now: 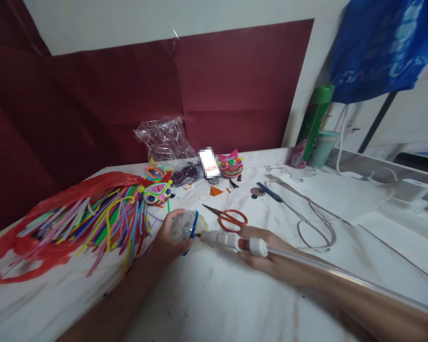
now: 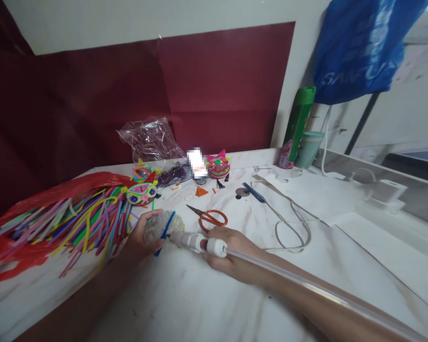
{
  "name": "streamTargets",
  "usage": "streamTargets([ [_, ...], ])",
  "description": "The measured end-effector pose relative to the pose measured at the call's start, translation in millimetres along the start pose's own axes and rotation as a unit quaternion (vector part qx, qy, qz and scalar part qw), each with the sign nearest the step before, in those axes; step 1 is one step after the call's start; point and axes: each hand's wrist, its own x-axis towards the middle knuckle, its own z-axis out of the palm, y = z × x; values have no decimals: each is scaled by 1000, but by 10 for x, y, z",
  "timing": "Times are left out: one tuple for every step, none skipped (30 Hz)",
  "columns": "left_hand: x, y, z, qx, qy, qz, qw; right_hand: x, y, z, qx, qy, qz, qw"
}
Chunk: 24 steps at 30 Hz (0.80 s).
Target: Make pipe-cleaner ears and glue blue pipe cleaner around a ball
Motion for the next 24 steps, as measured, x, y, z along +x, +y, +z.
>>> streamTargets([
  [2,-4,1,-4,3,3,1000,-1,-2,3,1,-1,2,1000],
  [3,-8,5,-11,6,6,1000,-3,-2,5,0,4,10,1000],
  [2,-13,11,-21,7,7,1000,-4,2,7,-1,14,24,1000],
  [0,-17,19,-33,7,4,999,-4,13,5,-2,27,38,999],
  [-3,-20,27,-48,5,-2,999,-1,37,0,-3,39,47,998],
  [-5,-22,35,-63,2,-10,998,5,74,-10,-4,49,53,997],
  [-5,-23,41,-75,2,-16,997,15,127,-25,-9,59,58,997],
  [-4,-24,44,-83,3,-21,996,27,197,-45,-21,69,63,995],
  [-1,-24,43,-87,10,-23,996,40,282,-69,-44,77,70,994],
  [4,-26,39,-89,16,-24,996,52,379,-97,-81,86,81,990],
  [9,-28,34,-93,20,-26,995,60,485,-127,-132,91,89,983],
  [13,-30,29,-103,24,-27,994,62,595,-157,-189,84,98,973],
  [14,-30,27,-120,27,-29,992,55,706,-185,-249,77,113,959],
  [10,-25,31,-142,26,-33,989,41,815,-209,-304,69,123,942],
  [0,-13,40,-171,27,-39,984,21,921,-228,-346,62,132,927],
  [-16,9,57,-198,28,-48,979,-2,1027,-241,-378,61,142,913],
  [-36,42,79,-230,16,-65,971,-24,1132,-248,-401,63,146,902],
  [-58,84,103,-264,19,-84,961,-42,1237,-250,-418,68,145,894],
  [-80,135,127,-283,17,-101,954,-53,1340,-250,-431,64,137,890],
  [-102,190,145,-293,2,-110,950,-58,1439,-249,-437,63,137,886],
  [-123,247,153,-296,-16,-120,947,-59,1530,-251,-433,51,131,890],
  [-145,300,148,-293,-35,-123,947,-59,1611,-259,-423,42,134,895],
  [-170,343,127,-283,-55,-123,950,-60,1679,-275,-411,35,136,901],
  [-196,372,91,-269,-79,-123,952,-65,1734,-301,-394,25,129,910],
])
